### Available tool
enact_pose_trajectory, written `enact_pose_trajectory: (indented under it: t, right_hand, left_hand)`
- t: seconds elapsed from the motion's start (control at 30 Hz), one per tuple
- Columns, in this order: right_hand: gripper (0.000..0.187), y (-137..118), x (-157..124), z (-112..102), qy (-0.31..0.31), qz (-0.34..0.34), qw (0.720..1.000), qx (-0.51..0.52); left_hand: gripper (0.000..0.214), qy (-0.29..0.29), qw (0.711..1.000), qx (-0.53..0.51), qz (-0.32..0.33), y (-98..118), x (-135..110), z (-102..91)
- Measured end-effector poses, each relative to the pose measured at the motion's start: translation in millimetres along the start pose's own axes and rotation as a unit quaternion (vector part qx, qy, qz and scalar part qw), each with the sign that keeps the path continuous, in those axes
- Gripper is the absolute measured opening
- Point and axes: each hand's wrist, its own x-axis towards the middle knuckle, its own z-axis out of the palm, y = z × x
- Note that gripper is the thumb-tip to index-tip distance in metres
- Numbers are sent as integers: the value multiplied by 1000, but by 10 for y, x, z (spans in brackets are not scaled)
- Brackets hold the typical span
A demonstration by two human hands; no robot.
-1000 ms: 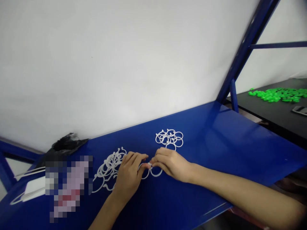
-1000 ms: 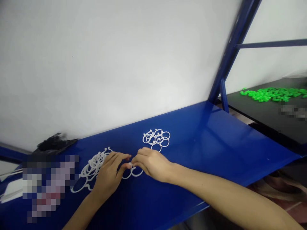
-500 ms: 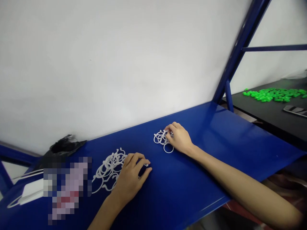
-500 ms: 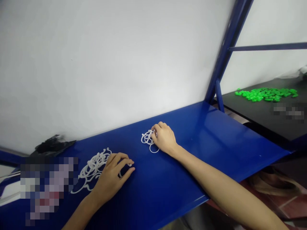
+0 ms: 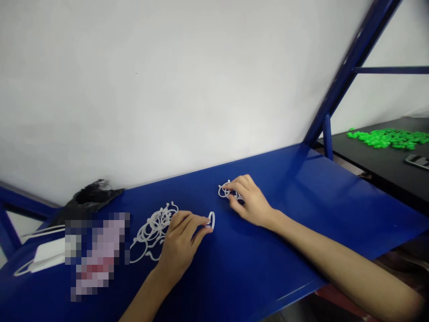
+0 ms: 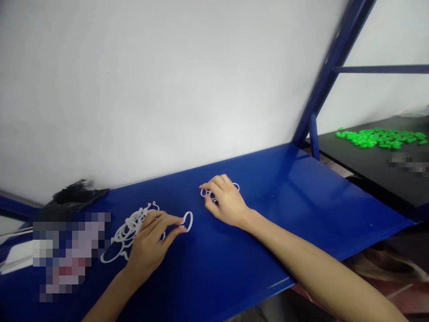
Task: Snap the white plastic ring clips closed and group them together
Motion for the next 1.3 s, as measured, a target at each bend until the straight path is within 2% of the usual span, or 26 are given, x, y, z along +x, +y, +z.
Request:
enact_pose_trajectory:
  t: [0.1, 0.2, 0.23, 0.37, 0.53, 0.63, 0.77, 0.93, 1.1, 1.2, 1.3]
  right_hand:
    - [36, -153, -46, 26, -79, -84, 991, 64]
    - [57, -230, -78, 55, -137, -109, 981, 88]
    - [56, -244, -87, 63, -148, -110, 979, 92]
    - [28, -268, -128, 103, -167, -93, 975, 116]
    - [22, -280, -169, 140, -137, 4, 977, 162]
    - [17, -293, -151, 108, -179, 12, 967, 182]
    - [15, -313, -126, 64, -231, -2, 949, 215]
    - [14, -321, -134, 77, -229, -10, 940, 253]
    - [19, -375, -182, 51, -221, -80, 934, 270]
    - [23, -381, -202, 60, -195, -97, 948, 231]
    - [26, -268, -168, 107, -141, -76, 973, 168]
  left_hand:
    - [5, 5, 1000, -12, -18, 21, 12, -12]
    - [8, 12, 999, -28, -44, 42, 32, -28]
    - [11, 10, 998, -31, -52, 46, 36, -31]
    - [15, -7, 997, -39, -62, 39, 27, -22]
    - [16, -9, 998, -46, -45, -1, -12, 7]
    - [19, 5, 999, -27, -26, -14, -25, 6]
    - [1, -9, 999, -19, 29, -7, -25, -5]
    - [6, 2, 998, -13, 60, 47, -22, -17]
    - [16, 8, 996, -53, 77, 99, -1, -61]
    - [14, 8, 997, -24, 76, 60, 25, -81]
    - [16, -9, 997, 74, 30, -19, 31, -80]
